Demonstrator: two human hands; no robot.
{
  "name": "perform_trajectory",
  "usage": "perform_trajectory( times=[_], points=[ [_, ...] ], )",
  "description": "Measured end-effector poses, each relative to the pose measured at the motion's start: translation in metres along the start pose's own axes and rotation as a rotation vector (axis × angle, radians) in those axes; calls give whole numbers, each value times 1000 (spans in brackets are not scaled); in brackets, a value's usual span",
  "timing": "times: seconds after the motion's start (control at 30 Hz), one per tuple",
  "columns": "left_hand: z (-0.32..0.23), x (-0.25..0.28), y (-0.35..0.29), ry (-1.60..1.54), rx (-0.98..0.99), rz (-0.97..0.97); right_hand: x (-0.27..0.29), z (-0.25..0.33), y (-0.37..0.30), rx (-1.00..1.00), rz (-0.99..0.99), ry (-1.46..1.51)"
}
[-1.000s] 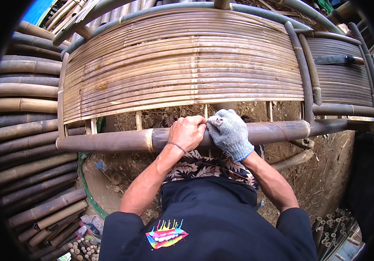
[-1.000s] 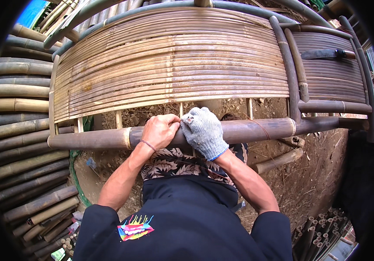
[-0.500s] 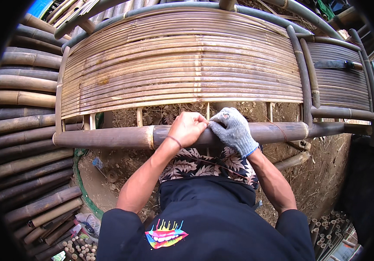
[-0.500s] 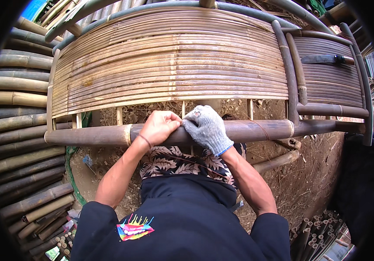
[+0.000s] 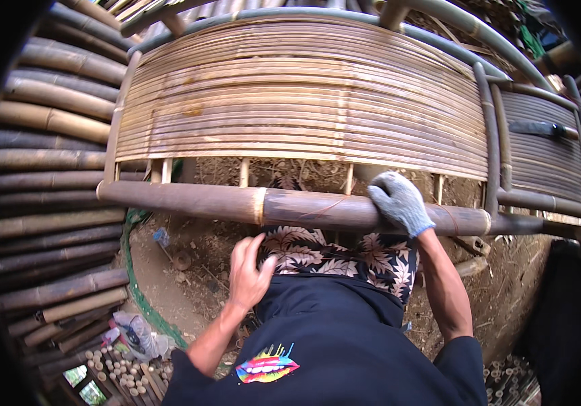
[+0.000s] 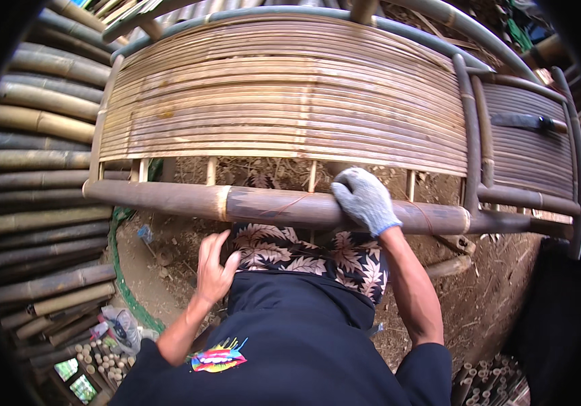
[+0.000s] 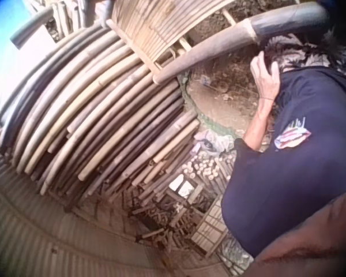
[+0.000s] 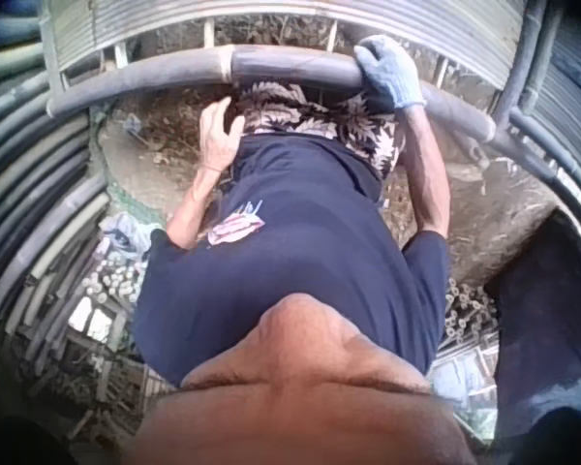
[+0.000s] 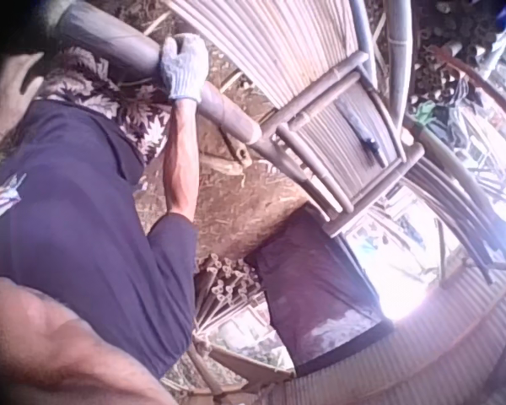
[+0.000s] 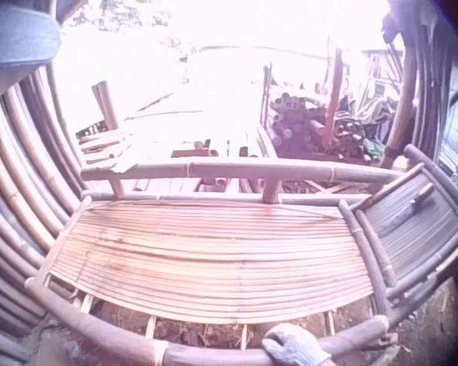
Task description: The person assembles a bamboo furniture frame by wrapping and tying thin wire around a junction of bamboo poles.
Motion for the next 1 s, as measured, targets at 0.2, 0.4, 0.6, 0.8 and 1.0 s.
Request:
perform_trajectory(
  times=[0.2, 0.4, 0.6, 0.8, 1.0],
  points=[
    [278, -96, -278, 167, 1171, 602, -3, 8, -3, -35, 13, -68],
    [278, -125, -296, -96, 1251, 471, -3, 4, -2, -14, 35, -90],
    [273, -127, -280, -206, 1228, 400, -5, 0, -2, -36, 28, -94],
    [271, -123, -277, -228, 1232, 384, -5, 3, -3, -32, 31, -102],
    [271, -126, -284, -224, 1255, 390, -6, 3, -3, -24, 26, -114]
  ],
)
Point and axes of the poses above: each hand's wrist, its own y-axis towards the middle knuckle, its own x-axis out of the back of the hand, z = x × y, the point moved 2 cm from there along y, towards the middle knuckle, and after that the axes turned 12 degrees about x, right-handed, at the moved point
